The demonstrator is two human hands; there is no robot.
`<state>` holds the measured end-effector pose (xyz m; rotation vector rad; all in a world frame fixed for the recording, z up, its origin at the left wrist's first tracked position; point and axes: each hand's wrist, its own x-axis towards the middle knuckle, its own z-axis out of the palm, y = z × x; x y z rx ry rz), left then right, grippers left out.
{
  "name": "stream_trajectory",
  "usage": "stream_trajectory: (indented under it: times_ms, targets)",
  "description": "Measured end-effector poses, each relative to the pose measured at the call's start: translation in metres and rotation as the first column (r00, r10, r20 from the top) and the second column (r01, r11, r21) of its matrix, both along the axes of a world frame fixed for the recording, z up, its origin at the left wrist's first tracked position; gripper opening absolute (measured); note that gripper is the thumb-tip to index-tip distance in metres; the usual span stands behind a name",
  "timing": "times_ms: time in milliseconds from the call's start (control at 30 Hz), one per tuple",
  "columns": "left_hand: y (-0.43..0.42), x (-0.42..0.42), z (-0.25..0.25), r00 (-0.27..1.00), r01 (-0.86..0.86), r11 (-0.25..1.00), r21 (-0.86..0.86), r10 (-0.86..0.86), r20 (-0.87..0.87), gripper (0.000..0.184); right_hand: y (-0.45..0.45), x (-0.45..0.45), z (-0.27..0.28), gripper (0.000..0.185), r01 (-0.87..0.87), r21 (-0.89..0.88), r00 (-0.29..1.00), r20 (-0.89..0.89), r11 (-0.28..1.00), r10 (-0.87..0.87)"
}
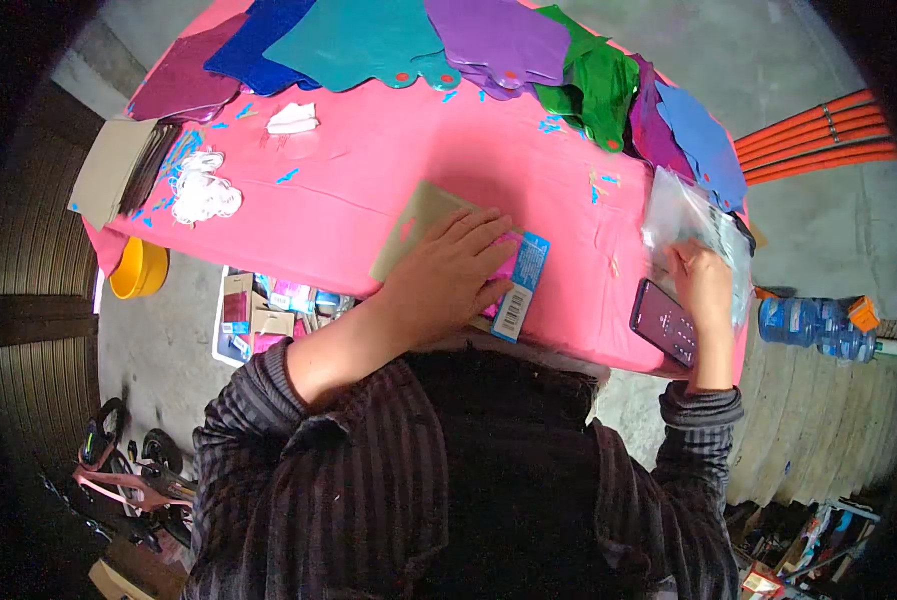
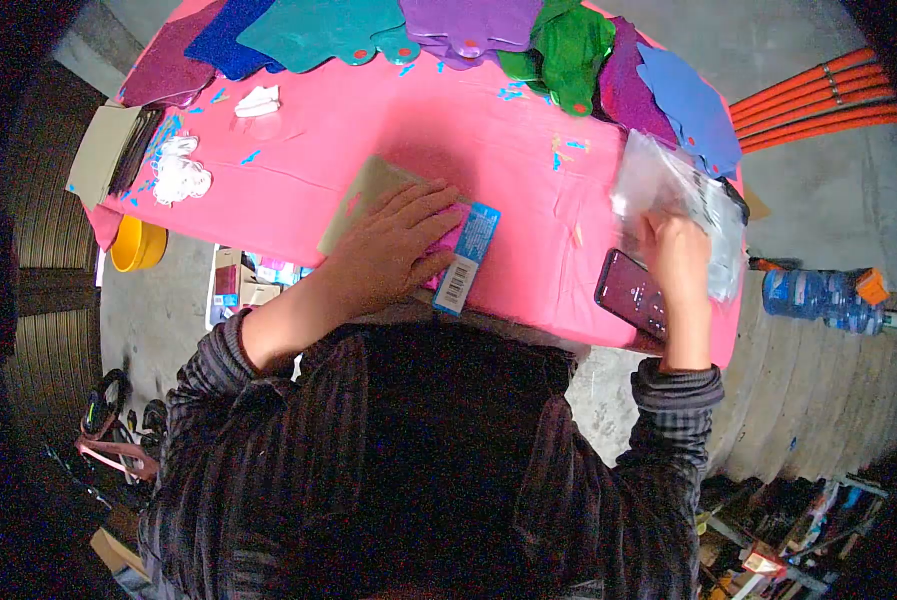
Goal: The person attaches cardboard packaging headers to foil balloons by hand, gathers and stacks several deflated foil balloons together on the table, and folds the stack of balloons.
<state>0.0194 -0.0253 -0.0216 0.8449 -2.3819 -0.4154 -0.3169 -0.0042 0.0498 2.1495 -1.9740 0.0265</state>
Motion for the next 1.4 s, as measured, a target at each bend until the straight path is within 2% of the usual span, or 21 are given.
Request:
stream_trajectory:
  times_ms: [100,200,267,333,400,467,500,600,633,700,733,800,833,933,967,1067,1200,1300,1333,1400]
  targets:
    - [0.0,-0.001,-0.001,1.0,-0.003,1.0,0.001,0.003,-0.001,0.039,0.001,0.015,0.021,0.01,0.041,-0.011,0.995,-0.093,0.999,-0.042]
    - [0.001,-0.003,0.0,1.0,-0.005,1.0,0.009,0.005,-0.002,0.04,0.002,0.051,0.035,0.008,-0.181,-0.242,0.983,-0.079,0.953,0.167]
    - [0.002,-0.006,0.0,1.0,-0.014,1.0,-0.004,0.014,0.006,0.04,-0.002,0.078,0.034,0.016,-0.286,-0.249,0.958,-0.067,0.925,0.278]
    - [0.003,-0.009,-0.002,0.999,-0.031,0.999,-0.028,0.032,0.022,0.04,-0.021,0.104,0.019,0.025,-0.47,-0.349,0.868,-0.019,0.81,0.496]
    - [0.006,-0.013,-0.004,0.998,-0.038,0.999,-0.035,0.039,0.042,0.042,-0.047,0.132,-0.004,0.027,-0.543,-0.419,0.792,0.035,0.728,0.61]
    - [0.008,-0.018,-0.005,0.996,-0.053,0.998,-0.043,0.056,0.071,0.044,-0.072,0.168,-0.004,0.026,-0.474,-0.022,0.88,0.017,0.88,0.474]
    - [0.009,-0.018,-0.004,0.996,-0.055,0.997,-0.046,0.058,0.074,0.044,-0.078,0.172,-0.009,0.026,-0.475,-0.026,0.88,0.018,0.88,0.475]
    - [0.01,-0.016,0.0,0.99,-0.057,0.997,0.048,0.05,0.129,0.043,-0.087,0.178,-0.041,0.025,-0.552,-0.271,0.682,0.397,0.788,0.614]
    - [0.01,-0.015,0.001,0.99,-0.06,0.997,0.049,0.053,0.129,0.043,-0.084,0.173,-0.035,0.025,-0.555,-0.27,0.68,0.397,0.786,0.617]
    - [0.01,-0.016,0.001,0.997,-0.064,0.998,-0.003,0.064,0.037,0.044,-0.065,0.147,-0.014,0.027,-0.468,-0.133,0.748,0.466,0.874,0.472]
    - [0.01,-0.017,0.001,0.998,-0.061,0.998,-0.028,0.061,-0.009,0.045,-0.054,0.138,-0.007,0.027,-0.463,-0.13,0.752,0.465,0.877,0.466]
    - [0.01,-0.018,0.0,0.998,-0.059,0.998,-0.013,0.059,-0.008,0.045,-0.03,0.126,0.0,0.035,-0.397,0.04,0.746,0.596,0.917,0.298]
    - [0.01,-0.018,0.0,0.998,-0.063,0.998,0.002,0.063,-0.005,0.046,-0.021,0.125,-0.002,0.035,-0.393,0.042,0.748,0.596,0.918,0.293]
    - [0.012,-0.02,0.001,0.998,-0.068,0.997,0.027,0.068,-0.002,0.046,0.002,0.118,-0.014,0.054,-0.429,0.027,0.723,0.609,0.903,0.326]
    - [0.012,-0.02,0.002,0.997,-0.076,0.997,0.031,0.076,-0.002,0.046,0.008,0.118,-0.018,0.054,-0.424,0.026,0.725,0.61,0.905,0.321]
    - [0.012,-0.021,0.001,0.997,-0.08,0.996,0.049,0.08,-0.001,0.046,0.018,0.134,-0.032,0.076,-0.516,0.024,0.765,0.463,0.856,0.448]
    - [0.006,-0.019,0.004,0.998,-0.037,0.995,0.097,0.041,-0.037,0.046,0.008,0.139,-0.04,0.087,-0.577,0.066,0.692,0.568,0.814,0.445]
    - [-0.006,-0.01,0.018,0.995,0.028,0.989,0.142,-0.013,-0.103,0.045,0.008,0.14,-0.043,0.087,-0.571,0.072,0.708,0.547,0.818,0.447]
    - [-0.014,-0.006,0.027,0.998,0.013,0.95,0.31,0.004,-0.055,0.041,0.009,0.14,-0.044,0.088,-0.567,0.076,0.718,0.535,0.82,0.446]
    - [-0.03,-0.002,0.042,0.999,-0.038,0.79,0.612,0.013,0.045,0.034,0.009,0.14,-0.046,0.088,-0.567,0.098,0.741,0.494,0.818,0.455]
